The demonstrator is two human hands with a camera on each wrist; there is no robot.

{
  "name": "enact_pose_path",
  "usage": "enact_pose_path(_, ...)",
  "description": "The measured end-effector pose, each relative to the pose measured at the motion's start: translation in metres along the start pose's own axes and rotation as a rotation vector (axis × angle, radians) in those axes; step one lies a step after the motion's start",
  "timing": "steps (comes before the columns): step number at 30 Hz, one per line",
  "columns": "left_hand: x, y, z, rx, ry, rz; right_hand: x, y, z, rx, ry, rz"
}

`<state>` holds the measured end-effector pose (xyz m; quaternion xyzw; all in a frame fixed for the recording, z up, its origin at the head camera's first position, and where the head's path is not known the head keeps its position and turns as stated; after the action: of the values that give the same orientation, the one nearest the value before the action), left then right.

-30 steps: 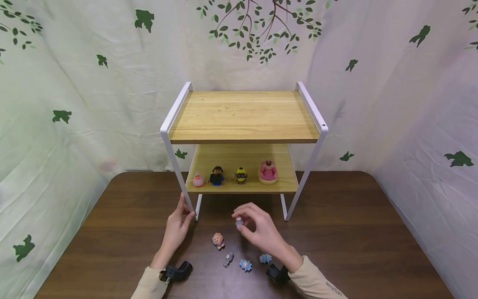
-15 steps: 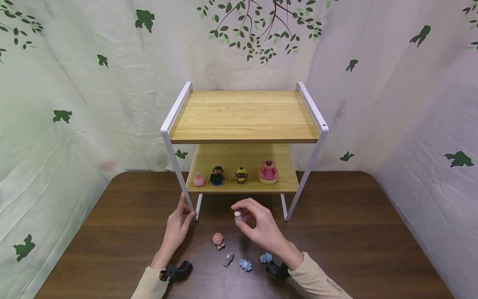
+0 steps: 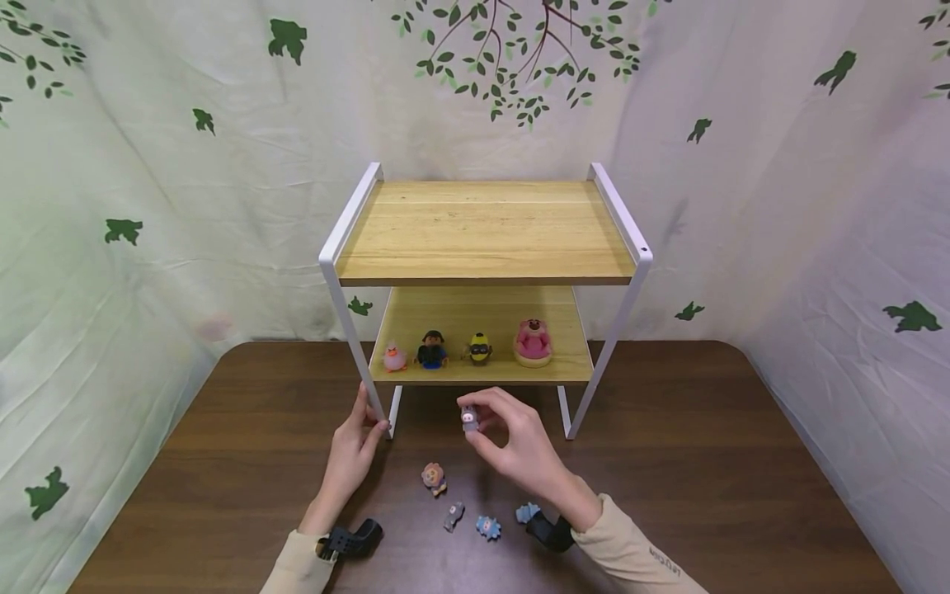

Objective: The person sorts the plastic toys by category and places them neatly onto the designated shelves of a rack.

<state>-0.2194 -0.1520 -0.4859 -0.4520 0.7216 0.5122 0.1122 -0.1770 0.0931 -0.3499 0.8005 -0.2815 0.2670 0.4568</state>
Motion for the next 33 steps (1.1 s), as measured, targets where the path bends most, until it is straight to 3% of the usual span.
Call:
enact_pose_path(5,0.001,0.000,0.000,-0.001,-0.003,-0.006,0.002,0.002,-0.001,0.001,0.003,0.001)
enact_pose_path(14,0.002,0.000,0.001,-0.016,0.019,0.022,-0.025,-0.003,0.002,0.001,0.013,0.003)
enact_pose_path(23,0.002,0.000,0.001,-0.025,0.022,0.027,-0.009,0.005,-0.002,-0.009,0.012,-0.031)
enact_pose_path(33,0.000,0.001,0.000,-0.021,-0.041,-0.003,-0.018,0.005,0.003,-0.004,0.012,-0.030)
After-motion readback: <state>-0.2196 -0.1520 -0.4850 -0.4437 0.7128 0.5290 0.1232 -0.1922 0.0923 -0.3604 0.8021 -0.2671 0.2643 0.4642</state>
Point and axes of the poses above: each hand's wrist, its own y-axis towards the middle knuckle, its own z-axis out of the palm, x = y × z, the point moved 5 cm from there along y, towards the middle knuckle, and after that the axes turned 5 degrees about -y, right-handed, at the moved point
